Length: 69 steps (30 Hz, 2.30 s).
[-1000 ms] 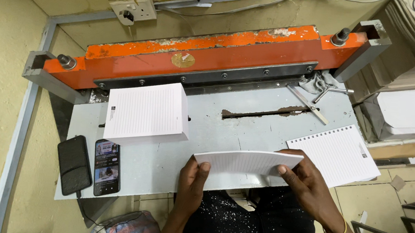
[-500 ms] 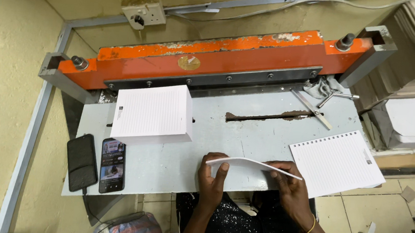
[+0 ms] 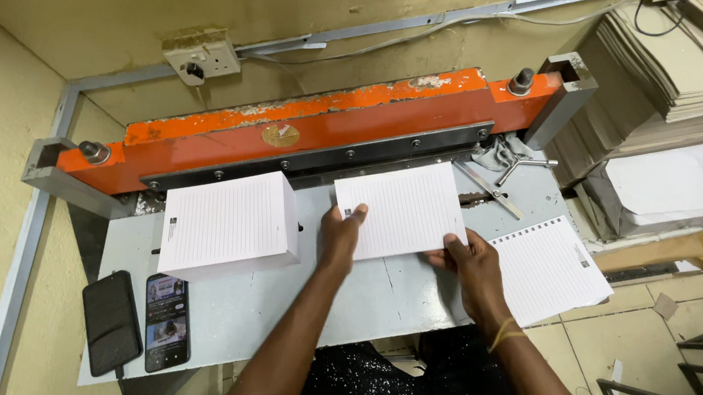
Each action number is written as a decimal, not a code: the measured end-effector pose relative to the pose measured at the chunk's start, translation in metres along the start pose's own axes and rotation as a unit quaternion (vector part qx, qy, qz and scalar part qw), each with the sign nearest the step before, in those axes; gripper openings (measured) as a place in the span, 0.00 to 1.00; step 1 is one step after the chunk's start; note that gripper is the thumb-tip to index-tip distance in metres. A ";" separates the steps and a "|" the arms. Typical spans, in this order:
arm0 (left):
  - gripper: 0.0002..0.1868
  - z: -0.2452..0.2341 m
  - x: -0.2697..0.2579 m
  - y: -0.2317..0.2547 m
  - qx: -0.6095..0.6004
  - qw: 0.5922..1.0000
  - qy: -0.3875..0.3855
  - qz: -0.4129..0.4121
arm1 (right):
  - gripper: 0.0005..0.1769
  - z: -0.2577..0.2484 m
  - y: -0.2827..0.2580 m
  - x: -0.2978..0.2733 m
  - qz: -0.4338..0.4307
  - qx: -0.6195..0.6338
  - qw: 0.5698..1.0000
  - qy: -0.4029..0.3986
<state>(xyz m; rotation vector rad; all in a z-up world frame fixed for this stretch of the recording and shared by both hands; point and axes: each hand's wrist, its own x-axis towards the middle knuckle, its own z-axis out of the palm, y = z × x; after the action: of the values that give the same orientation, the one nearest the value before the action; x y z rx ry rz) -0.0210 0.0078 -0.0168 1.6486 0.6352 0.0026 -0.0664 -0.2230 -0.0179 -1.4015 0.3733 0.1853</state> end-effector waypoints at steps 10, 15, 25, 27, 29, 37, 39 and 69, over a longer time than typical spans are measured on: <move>0.27 -0.007 -0.002 0.015 -0.068 0.989 -0.108 -0.075 | 0.26 0.005 -0.002 0.091 0.061 0.044 0.996 0.047; 0.28 0.001 0.005 0.025 -0.108 0.988 -0.083 -0.074 | 0.24 0.005 0.007 0.120 0.063 0.078 0.993 0.058; 0.29 0.008 0.010 0.021 -0.115 0.986 -0.098 -0.064 | 0.20 -0.006 0.013 0.138 0.071 0.091 0.992 0.049; 0.28 0.008 0.008 0.023 -0.122 0.986 -0.100 -0.061 | 0.18 -0.005 0.009 0.137 0.065 0.091 0.993 0.047; 0.31 0.006 -0.002 0.032 -0.125 0.986 -0.094 -0.053 | 0.17 -0.003 0.001 0.131 0.060 0.080 0.994 0.047; 0.21 0.009 0.014 0.009 -0.118 0.986 -0.106 -0.040 | 0.17 -0.001 -0.002 0.128 0.058 0.079 0.994 0.047; 0.20 0.009 0.017 0.007 -0.125 0.986 -0.104 -0.037 | 0.17 -0.001 -0.003 0.130 0.056 0.079 0.994 0.044; 0.09 -0.213 -0.045 -0.011 0.453 0.731 0.103 0.500 | 0.29 -0.171 0.038 -0.081 -0.402 -0.747 0.529 0.015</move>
<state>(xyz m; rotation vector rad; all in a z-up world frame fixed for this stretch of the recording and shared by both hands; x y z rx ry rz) -0.1390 0.1847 0.0305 2.8052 -0.2686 0.7849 -0.1795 -0.3767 -0.0441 -3.1369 -0.7132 -0.4462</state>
